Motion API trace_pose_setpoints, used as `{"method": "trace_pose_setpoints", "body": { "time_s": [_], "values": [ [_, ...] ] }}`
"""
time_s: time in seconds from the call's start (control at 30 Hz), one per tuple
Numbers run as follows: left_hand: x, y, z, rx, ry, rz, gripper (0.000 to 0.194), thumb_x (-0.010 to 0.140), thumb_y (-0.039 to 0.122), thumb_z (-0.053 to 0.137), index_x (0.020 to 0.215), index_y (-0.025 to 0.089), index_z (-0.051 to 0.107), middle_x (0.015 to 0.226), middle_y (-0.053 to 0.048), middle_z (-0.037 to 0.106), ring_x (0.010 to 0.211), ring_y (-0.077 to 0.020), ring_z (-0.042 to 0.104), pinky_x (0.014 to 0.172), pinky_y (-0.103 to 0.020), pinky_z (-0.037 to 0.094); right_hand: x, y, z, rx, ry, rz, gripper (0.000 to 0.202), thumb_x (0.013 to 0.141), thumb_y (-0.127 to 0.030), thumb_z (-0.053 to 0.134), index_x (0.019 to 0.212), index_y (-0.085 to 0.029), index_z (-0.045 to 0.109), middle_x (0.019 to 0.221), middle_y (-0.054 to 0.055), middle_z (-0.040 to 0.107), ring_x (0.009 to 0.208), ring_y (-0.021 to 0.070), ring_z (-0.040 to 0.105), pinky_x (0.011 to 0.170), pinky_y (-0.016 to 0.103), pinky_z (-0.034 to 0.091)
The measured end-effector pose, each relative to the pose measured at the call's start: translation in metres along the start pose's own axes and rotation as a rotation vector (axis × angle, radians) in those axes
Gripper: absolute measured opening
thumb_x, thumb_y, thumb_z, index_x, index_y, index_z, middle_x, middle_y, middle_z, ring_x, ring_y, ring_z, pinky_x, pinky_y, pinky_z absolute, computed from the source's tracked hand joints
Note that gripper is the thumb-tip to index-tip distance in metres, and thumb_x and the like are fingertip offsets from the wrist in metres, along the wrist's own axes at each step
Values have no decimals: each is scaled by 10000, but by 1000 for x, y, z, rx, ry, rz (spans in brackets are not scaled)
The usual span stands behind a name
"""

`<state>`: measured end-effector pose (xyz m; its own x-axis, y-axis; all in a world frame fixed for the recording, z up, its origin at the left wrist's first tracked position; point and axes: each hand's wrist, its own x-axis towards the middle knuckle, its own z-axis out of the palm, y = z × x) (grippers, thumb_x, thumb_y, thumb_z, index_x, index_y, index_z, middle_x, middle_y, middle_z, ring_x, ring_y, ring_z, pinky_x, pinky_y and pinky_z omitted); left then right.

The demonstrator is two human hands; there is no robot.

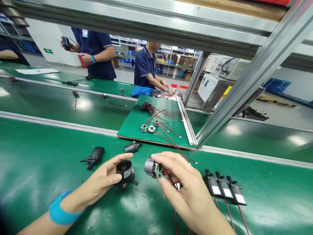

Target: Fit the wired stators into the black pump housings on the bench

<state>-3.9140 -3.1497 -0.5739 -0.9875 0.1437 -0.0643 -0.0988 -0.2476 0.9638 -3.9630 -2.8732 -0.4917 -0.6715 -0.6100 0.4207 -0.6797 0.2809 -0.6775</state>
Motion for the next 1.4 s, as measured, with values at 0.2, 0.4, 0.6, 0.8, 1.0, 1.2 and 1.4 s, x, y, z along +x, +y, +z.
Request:
{"method": "trace_pose_setpoints", "body": {
  "time_s": [0.2, 0.4, 0.6, 0.8, 1.0, 1.2, 1.4],
  "values": [
    [-3, -40, 11, 15, -69, -52, 662, 802, 464, 769, 1358, 247, 481, 1188, -55, 612, 1117, -239, 548, 943, -344, 413, 4, 10, 15, -189, -155, -74, 427, 937, -281, 683, 1342, -336, 561, 1233, 24, 622, 1024, 145, 656, 838, 249, 561],
    [-12, -46, 23, 422, -89, 84, 322, 878, 380, 720, 1119, 249, 552, 1035, 1, 593, 956, -181, 542, 835, -289, 438, 3, 17, 42, -196, -281, -47, 479, 891, -376, 738, 1335, -328, 564, 1130, 4, 661, 903, 151, 678, 776, 277, 547],
    [-12, -51, 26, 529, -29, 177, 354, 875, 398, 721, 1181, 272, 595, 1115, -34, 652, 1029, -231, 609, 891, -334, 481, 5, 18, 52, -297, -305, -32, 500, 850, -482, 753, 1290, -292, 610, 1017, 17, 688, 839, 185, 687, 680, 294, 521],
    [-13, -63, 23, 613, 43, 229, 430, 849, 486, 734, 1184, 277, 563, 1089, -35, 656, 1004, -230, 641, 866, -331, 532, 8, 24, 65, -380, -241, -60, 475, 751, -595, 787, 1007, -207, 691, 815, -3, 663, 663, 159, 646, 529, 277, 398],
    [-14, -67, 19, 782, 192, 407, 515, 848, 449, 753, 1228, 296, 441, 1081, -24, 641, 970, -204, 677, 811, -295, 576, 6, 27, 75, -425, -212, -55, 712, 650, -795, 709, 1064, -219, 648, 857, 0, 679, 698, 191, 666, 546, 299, 375],
    [-15, -54, 18, 921, -48, 566, 221, 978, 222, 573, 1175, 314, 537, 1203, -36, 624, 1068, -174, 656, 893, -267, 562, 6, 24, 69, -410, -355, -76, 425, 840, -584, 722, 1109, -266, 639, 955, -16, 685, 761, 168, 671, 592, 295, 414],
    [-17, -41, 15, 1163, -91, 605, 238, 983, 190, 521, 1171, 279, 636, 1332, -87, 567, 1153, -202, 626, 966, -277, 540, 5, 24, 75, -497, -327, -176, 297, 951, -493, 624, 1108, -244, 663, 1014, 29, 688, 832, 196, 669, 639, 311, 447]
  ]
}}
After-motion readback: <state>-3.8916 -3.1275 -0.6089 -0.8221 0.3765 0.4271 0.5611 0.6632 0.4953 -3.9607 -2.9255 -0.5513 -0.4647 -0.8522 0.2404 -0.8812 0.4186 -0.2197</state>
